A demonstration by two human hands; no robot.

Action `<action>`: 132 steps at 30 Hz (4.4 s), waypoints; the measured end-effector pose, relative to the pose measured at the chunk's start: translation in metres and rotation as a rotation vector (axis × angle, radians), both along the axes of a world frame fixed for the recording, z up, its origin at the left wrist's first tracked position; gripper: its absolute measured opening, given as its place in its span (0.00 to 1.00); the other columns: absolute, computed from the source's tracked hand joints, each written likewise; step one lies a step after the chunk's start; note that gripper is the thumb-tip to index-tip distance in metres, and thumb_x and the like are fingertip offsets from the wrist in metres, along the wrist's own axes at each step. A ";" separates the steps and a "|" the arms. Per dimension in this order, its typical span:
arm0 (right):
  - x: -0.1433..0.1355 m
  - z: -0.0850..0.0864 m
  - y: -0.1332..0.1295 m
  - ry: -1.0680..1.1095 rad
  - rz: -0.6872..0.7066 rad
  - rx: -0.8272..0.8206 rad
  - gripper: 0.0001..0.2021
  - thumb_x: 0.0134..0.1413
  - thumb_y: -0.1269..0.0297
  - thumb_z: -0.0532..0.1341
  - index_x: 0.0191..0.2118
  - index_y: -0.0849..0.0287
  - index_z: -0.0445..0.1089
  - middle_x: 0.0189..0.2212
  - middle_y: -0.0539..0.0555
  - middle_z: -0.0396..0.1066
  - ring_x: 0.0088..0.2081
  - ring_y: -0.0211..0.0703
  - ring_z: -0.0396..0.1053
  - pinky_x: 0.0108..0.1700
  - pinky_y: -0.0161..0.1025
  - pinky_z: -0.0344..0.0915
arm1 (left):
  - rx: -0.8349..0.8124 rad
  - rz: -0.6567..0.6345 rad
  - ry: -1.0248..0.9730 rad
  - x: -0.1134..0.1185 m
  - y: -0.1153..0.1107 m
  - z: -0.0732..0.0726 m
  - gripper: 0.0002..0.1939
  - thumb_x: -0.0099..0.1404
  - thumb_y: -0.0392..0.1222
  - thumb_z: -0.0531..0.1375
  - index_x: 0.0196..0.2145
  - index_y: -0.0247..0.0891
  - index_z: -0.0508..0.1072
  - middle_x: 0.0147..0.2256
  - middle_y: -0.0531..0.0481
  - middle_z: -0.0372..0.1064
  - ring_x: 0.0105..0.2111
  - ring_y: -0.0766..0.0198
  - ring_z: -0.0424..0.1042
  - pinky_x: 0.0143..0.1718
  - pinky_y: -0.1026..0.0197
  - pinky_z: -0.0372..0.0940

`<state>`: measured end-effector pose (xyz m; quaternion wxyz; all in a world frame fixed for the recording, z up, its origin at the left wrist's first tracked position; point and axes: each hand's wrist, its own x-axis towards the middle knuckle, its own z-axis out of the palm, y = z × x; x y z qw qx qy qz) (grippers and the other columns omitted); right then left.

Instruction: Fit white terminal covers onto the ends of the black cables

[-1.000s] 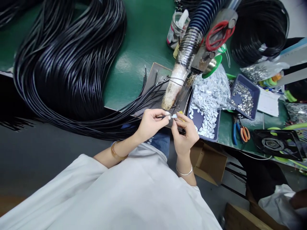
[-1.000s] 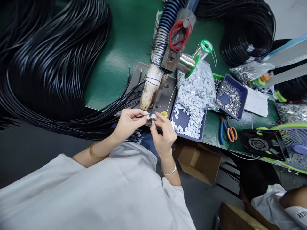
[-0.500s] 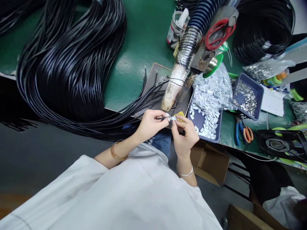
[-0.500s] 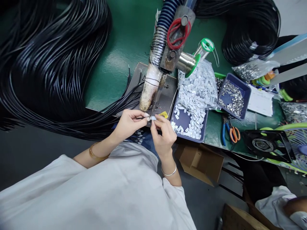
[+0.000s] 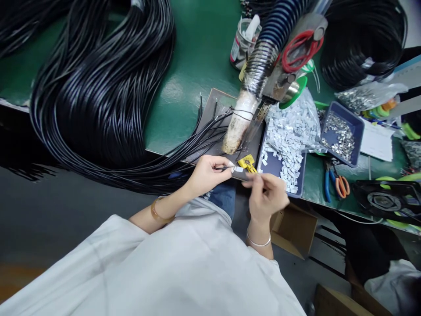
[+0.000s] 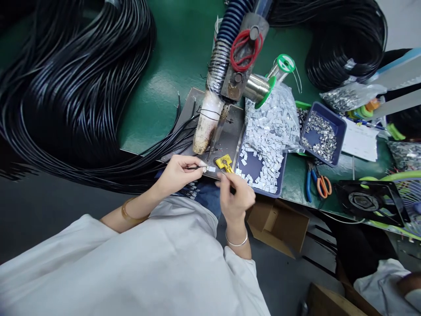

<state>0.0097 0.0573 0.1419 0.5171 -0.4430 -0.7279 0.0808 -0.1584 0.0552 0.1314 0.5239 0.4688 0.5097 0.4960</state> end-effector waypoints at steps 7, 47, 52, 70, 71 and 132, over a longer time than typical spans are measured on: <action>0.025 0.041 -0.005 0.247 -0.269 0.159 0.08 0.57 0.62 0.63 0.43 0.50 0.68 0.20 0.43 0.59 0.13 0.34 0.57 0.16 0.37 0.56 | 0.141 -0.383 0.277 -0.012 -0.019 0.001 0.09 0.63 0.40 0.61 0.34 0.35 0.82 0.18 0.56 0.65 0.19 0.71 0.59 0.21 0.67 0.53; 0.022 0.004 0.017 0.103 -0.215 -0.275 0.09 0.56 0.61 0.64 0.29 0.56 0.64 0.34 0.50 0.68 0.34 0.38 0.72 0.35 0.37 0.71 | -0.134 -0.019 -0.516 0.003 -0.012 0.002 0.08 0.57 0.40 0.67 0.31 0.33 0.74 0.18 0.57 0.66 0.16 0.77 0.56 0.18 0.70 0.49; -0.008 0.006 -0.002 0.311 0.096 -0.436 0.04 0.56 0.64 0.65 0.32 0.56 0.74 0.35 0.52 0.74 0.38 0.39 0.75 0.38 0.38 0.75 | -0.107 -0.069 -0.463 0.004 -0.013 0.005 0.11 0.60 0.44 0.67 0.30 0.33 0.74 0.19 0.56 0.67 0.16 0.77 0.55 0.19 0.69 0.51; -0.006 -0.010 0.007 0.509 0.409 -0.778 0.06 0.51 0.59 0.68 0.29 0.55 0.75 0.41 0.54 0.77 0.41 0.44 0.77 0.48 0.46 0.75 | -0.078 -0.256 -0.341 -0.005 -0.010 0.005 0.14 0.57 0.48 0.69 0.27 0.32 0.76 0.19 0.53 0.67 0.21 0.71 0.63 0.24 0.67 0.58; -0.005 -0.011 0.008 0.502 0.403 -0.770 0.06 0.51 0.59 0.68 0.30 0.55 0.75 0.41 0.53 0.77 0.40 0.44 0.78 0.48 0.47 0.76 | -0.079 -0.260 -0.330 -0.006 -0.009 0.005 0.14 0.57 0.47 0.68 0.27 0.32 0.76 0.19 0.54 0.66 0.20 0.72 0.62 0.23 0.67 0.57; -0.023 -0.008 0.003 -0.015 0.037 -0.099 0.04 0.57 0.70 0.62 0.37 0.54 0.72 0.45 0.55 0.78 0.44 0.43 0.78 0.36 0.41 0.78 | -0.063 0.202 -0.281 0.009 0.005 0.013 0.05 0.52 0.37 0.66 0.26 0.32 0.78 0.26 0.51 0.75 0.28 0.68 0.72 0.33 0.66 0.69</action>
